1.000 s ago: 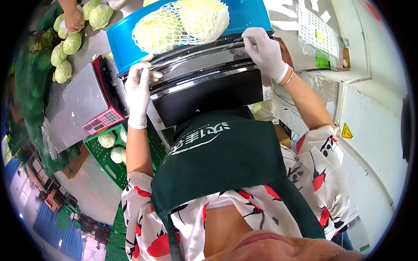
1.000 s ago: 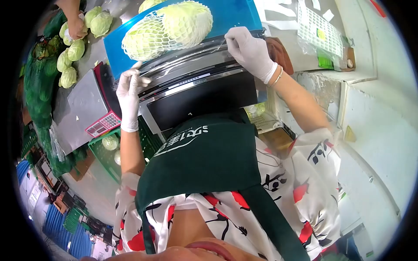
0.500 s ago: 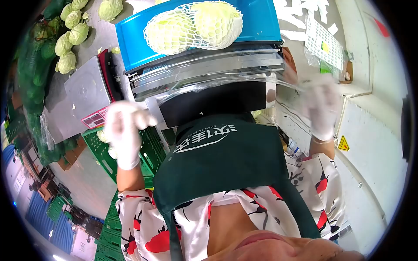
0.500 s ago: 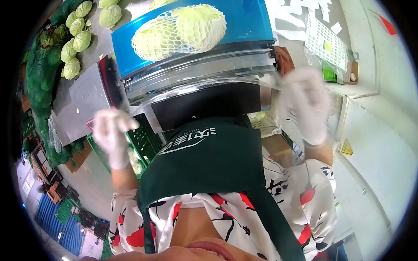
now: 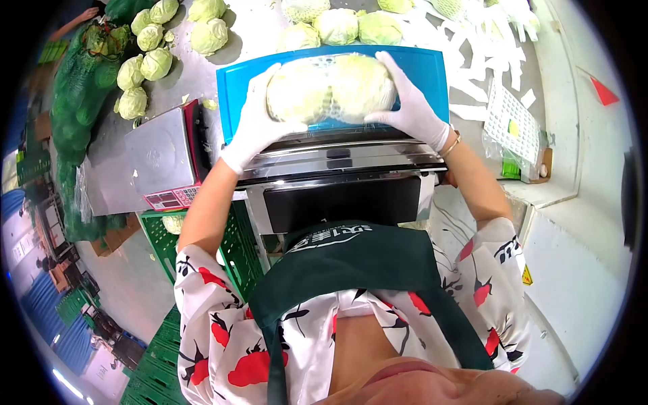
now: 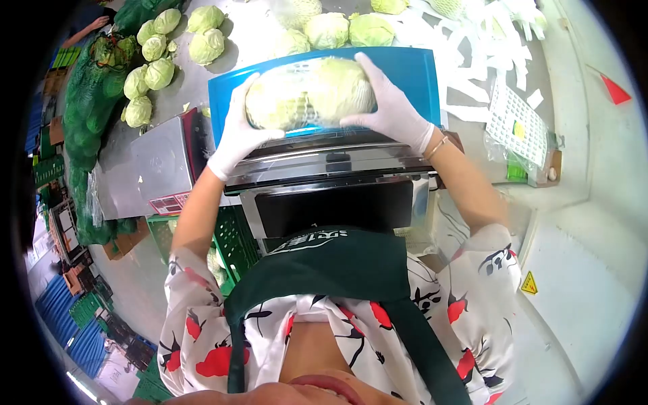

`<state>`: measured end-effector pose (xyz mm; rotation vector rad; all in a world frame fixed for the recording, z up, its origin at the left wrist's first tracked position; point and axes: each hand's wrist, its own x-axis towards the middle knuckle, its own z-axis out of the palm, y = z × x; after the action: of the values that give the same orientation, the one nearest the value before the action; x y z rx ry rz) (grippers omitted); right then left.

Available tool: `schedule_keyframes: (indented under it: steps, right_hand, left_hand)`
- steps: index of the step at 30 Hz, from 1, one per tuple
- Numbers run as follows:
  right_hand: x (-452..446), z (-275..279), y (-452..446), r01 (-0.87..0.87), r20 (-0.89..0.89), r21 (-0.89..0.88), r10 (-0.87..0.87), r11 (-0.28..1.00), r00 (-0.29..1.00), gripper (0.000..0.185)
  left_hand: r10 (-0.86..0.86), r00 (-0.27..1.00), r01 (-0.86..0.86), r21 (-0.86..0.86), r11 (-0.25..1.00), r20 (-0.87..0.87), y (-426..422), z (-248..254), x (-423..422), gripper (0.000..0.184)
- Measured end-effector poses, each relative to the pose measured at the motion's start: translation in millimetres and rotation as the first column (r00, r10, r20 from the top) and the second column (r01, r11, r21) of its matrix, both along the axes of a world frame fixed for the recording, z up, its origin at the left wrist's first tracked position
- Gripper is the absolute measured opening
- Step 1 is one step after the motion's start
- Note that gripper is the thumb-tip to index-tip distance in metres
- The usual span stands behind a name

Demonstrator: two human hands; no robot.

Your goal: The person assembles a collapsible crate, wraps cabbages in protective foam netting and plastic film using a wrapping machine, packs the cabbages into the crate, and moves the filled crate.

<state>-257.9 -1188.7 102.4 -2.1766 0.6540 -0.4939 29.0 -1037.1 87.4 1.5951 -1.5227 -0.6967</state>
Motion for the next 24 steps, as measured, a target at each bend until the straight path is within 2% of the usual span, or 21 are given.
schedule_keyframes:
  steps: [1,2,3,4,5,6,8,9,12,13,14,15,16,17,18,19,20,22,23,24]
  right_hand:
    - [2,-21,-5,0.076,0.049,-0.075,-0.073,0.994,0.996,0.107]
    - [5,-22,-9,0.126,0.083,0.068,-0.131,0.990,0.988,0.105]
    - [10,-22,-8,0.167,0.104,0.213,-0.193,0.963,0.976,0.103]
    - [11,-21,-2,0.203,0.113,0.358,-0.258,0.911,0.959,0.101]
    - [13,-16,4,0.248,0.088,0.382,-0.302,0.890,0.949,0.091]
    - [13,-10,9,0.226,0.129,0.500,-0.330,0.836,0.935,0.087]
    - [8,1,29,0.146,0.192,0.715,-0.393,0.683,0.899,0.078]
    - [4,10,43,0.220,0.113,0.721,-0.425,0.657,0.898,0.068]
    - [-20,43,87,0.233,0.015,0.815,-0.422,0.531,0.906,0.062]
    - [-25,67,108,0.235,0.006,0.837,-0.439,0.494,0.899,0.057]
    - [-42,79,119,0.323,-0.190,0.864,-0.344,0.387,0.919,0.055]
    - [-53,82,140,0.232,-0.117,0.918,-0.341,0.320,0.933,0.056]
    - [-64,82,160,0.132,-0.037,0.957,-0.344,0.258,0.938,0.057]
    - [-79,74,177,0.211,-0.142,0.949,-0.279,0.235,0.950,0.058]
    - [-92,67,192,0.289,-0.246,0.932,-0.204,0.217,0.948,0.059]
    - [-91,68,203,0.184,-0.172,0.981,-0.184,0.054,0.968,0.060]
    - [-90,60,205,0.236,-0.235,0.971,-0.216,-0.024,0.948,0.061]
    - [-91,27,201,0.329,-0.365,0.928,-0.254,-0.174,0.896,0.063]
    - [-92,16,193,0.327,-0.356,0.929,-0.174,-0.175,0.918,0.067]
    - [-92,2,187,0.300,-0.342,0.924,-0.161,-0.237,0.926,0.068]
  left_hand:
    - [0.053,0.972,-0.056,-0.004,0.998,-0.229,-6,-9,-3,0.114]
    - [0.096,0.890,-0.107,0.000,0.994,-0.445,-14,-18,-5,0.112]
    - [0.153,0.844,-0.172,0.011,0.985,-0.514,-21,-22,-5,0.098]
    - [0.215,0.767,-0.203,0.088,0.975,-0.605,-26,-26,-5,0.095]
    - [0.229,0.716,-0.186,0.136,0.973,-0.660,-24,-17,-9,0.085]
    - [0.242,0.661,-0.165,0.177,0.970,-0.710,-22,-9,-11,0.075]
    - [0.255,0.595,-0.100,0.245,0.964,-0.762,-6,-6,-14,0.067]
    - [0.263,0.561,-0.066,0.275,0.959,-0.785,2,-2,-16,0.064]
    - [0.297,0.489,0.020,0.351,0.936,-0.820,42,37,-41,0.061]
    - [0.324,0.426,0.098,0.399,0.912,-0.845,60,51,-52,0.061]
    - [0.405,0.426,0.122,0.495,0.860,-0.809,81,49,-59,0.059]
    - [0.412,0.373,0.213,0.509,0.834,-0.831,105,59,-70,0.059]
    - [0.448,0.309,0.310,0.534,0.787,-0.839,131,50,-75,0.058]
    - [0.475,0.338,0.411,0.581,0.702,-0.813,155,43,-78,0.055]
    - [0.477,0.224,0.499,0.521,0.693,-0.850,179,22,-86,0.056]
    - [0.511,0.154,0.519,0.509,0.686,-0.846,189,6,-95,0.058]
    - [0.544,0.084,0.543,0.496,0.678,-0.835,195,-4,-102,0.061]
    - [0.574,0.170,0.585,0.551,0.596,-0.801,188,-22,-99,0.065]
    - [0.540,0.174,0.611,0.521,0.597,-0.823,184,-34,-98,0.068]
    - [0.563,0.275,0.596,0.598,0.536,-0.780,179,-41,-96,0.069]
